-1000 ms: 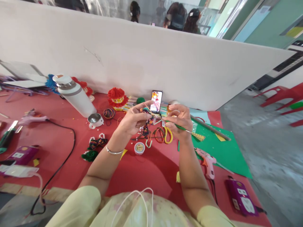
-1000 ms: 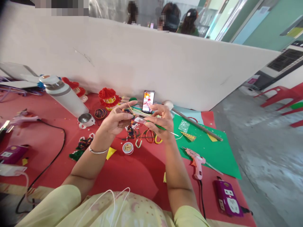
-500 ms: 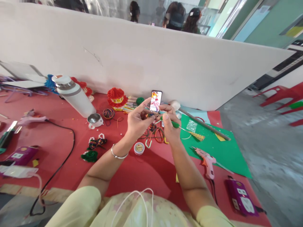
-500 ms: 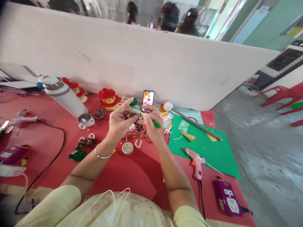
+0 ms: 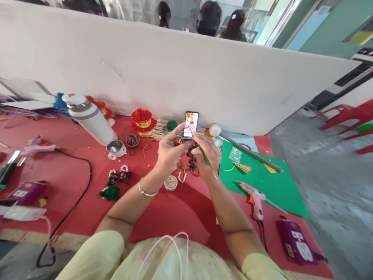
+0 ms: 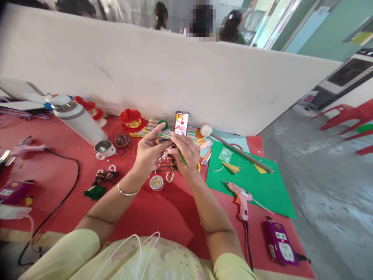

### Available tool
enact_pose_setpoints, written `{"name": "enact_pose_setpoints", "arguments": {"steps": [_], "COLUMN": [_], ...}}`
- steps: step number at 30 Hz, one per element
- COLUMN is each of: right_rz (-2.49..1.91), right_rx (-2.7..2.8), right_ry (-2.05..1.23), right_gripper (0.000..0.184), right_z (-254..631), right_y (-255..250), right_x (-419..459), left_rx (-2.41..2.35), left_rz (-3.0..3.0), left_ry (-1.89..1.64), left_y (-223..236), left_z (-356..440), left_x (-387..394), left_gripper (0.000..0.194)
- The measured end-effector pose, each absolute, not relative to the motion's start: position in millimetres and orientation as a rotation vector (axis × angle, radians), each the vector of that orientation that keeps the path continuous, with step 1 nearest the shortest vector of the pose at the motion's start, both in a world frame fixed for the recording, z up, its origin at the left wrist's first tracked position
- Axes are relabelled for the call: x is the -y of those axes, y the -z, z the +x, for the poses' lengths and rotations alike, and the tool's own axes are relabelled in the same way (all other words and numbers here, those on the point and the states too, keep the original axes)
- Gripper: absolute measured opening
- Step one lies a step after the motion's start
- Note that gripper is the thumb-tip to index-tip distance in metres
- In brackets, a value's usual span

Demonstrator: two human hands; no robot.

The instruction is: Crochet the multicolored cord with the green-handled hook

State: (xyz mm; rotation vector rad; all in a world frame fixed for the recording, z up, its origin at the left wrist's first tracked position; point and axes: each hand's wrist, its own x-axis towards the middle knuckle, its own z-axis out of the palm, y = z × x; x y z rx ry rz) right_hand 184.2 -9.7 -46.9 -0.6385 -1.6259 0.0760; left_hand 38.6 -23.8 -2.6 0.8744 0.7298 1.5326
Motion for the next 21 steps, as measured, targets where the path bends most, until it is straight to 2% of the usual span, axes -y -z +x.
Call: {"name": "enact_pose_setpoints", "arguments": {"steps": [4,9,19,21], "right_rz": [-0.598,-0.574,-0.565,-0.590], "right_rx": [1.561,1.464,1.276,1.265], "right_ry": [-0.107,-0.342,-0.690,-0.778], "right_gripper": [0.027,0.022,0.029,0.036], "right_z": [184.2,181.0,181.3,181.0], "right_y": [41.3,38.3,49.5,52.2], "right_x": [7.8,5.8,0.9,1.0], "left_rx": [-0.613,-0.598,-0.660,-0.666], "left_rz": [0.776,0.822,0.939,0.938], "left_ry": [-1.274,-1.315,-1.236,-1.204], "left_y": [-1.5,-2.7,-2.9,-3.7], "left_z": [26.7,11.7,2.7,1.3], "left_x": [17.8,9.2,6.3,6.2], "left_gripper": [0.058,0.037,0.046,0.046]}}
